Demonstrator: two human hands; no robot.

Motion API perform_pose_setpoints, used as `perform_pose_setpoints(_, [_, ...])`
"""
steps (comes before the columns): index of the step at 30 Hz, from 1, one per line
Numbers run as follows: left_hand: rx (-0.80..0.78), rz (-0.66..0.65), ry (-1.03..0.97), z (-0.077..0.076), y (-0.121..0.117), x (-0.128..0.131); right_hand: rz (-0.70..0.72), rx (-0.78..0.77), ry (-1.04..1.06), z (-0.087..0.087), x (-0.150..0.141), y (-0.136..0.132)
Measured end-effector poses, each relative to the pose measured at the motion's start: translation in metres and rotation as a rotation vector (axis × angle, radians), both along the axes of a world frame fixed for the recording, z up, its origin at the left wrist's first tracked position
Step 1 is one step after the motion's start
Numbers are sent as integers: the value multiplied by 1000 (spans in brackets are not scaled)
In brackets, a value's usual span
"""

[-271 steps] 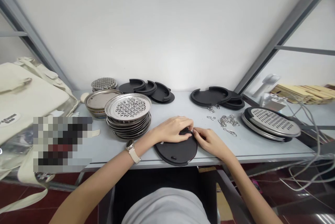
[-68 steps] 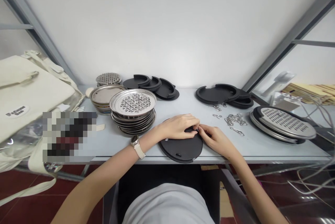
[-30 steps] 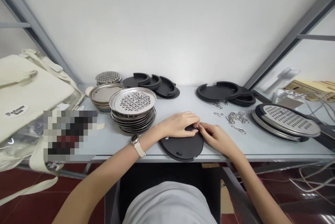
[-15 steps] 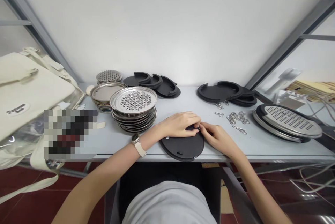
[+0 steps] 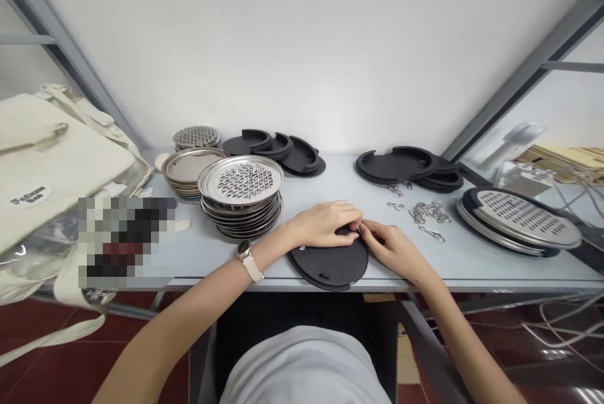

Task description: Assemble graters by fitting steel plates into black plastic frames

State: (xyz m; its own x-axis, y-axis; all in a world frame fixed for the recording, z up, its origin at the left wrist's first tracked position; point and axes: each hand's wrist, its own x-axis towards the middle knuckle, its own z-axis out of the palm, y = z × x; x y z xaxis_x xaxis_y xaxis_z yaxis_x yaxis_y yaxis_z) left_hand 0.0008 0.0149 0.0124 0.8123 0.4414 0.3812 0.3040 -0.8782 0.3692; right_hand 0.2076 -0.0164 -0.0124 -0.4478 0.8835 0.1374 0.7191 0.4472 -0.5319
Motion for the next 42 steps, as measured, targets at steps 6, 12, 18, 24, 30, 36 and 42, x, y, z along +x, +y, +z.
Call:
perform_pose_setpoints(6, [0, 8, 0, 1, 0, 0, 6, -3, 0, -1, 1, 0])
perform_pose_setpoints(12, [-25, 0, -6, 1, 0, 0, 10, 4, 10, -1, 1, 0])
perform_pose_setpoints(18, [-29, 0, -20, 0, 0, 0, 1, 4, -7, 0, 1, 0])
perform_pose_setpoints(24, [-40, 4, -19, 1, 0, 0, -1, -2, 4, 1, 0, 0])
perform_pose_setpoints(30, [-43, 5, -21, 1, -1, 0, -4, -3, 9, 1, 0, 0])
perform_pose_setpoints(36, [-16, -7, -20, 1, 0, 0, -3, -3, 6, 1, 0, 0])
perform_pose_setpoints(42, [2, -9, -23, 0, 0, -1, 1, -1, 5, 1, 0, 0])
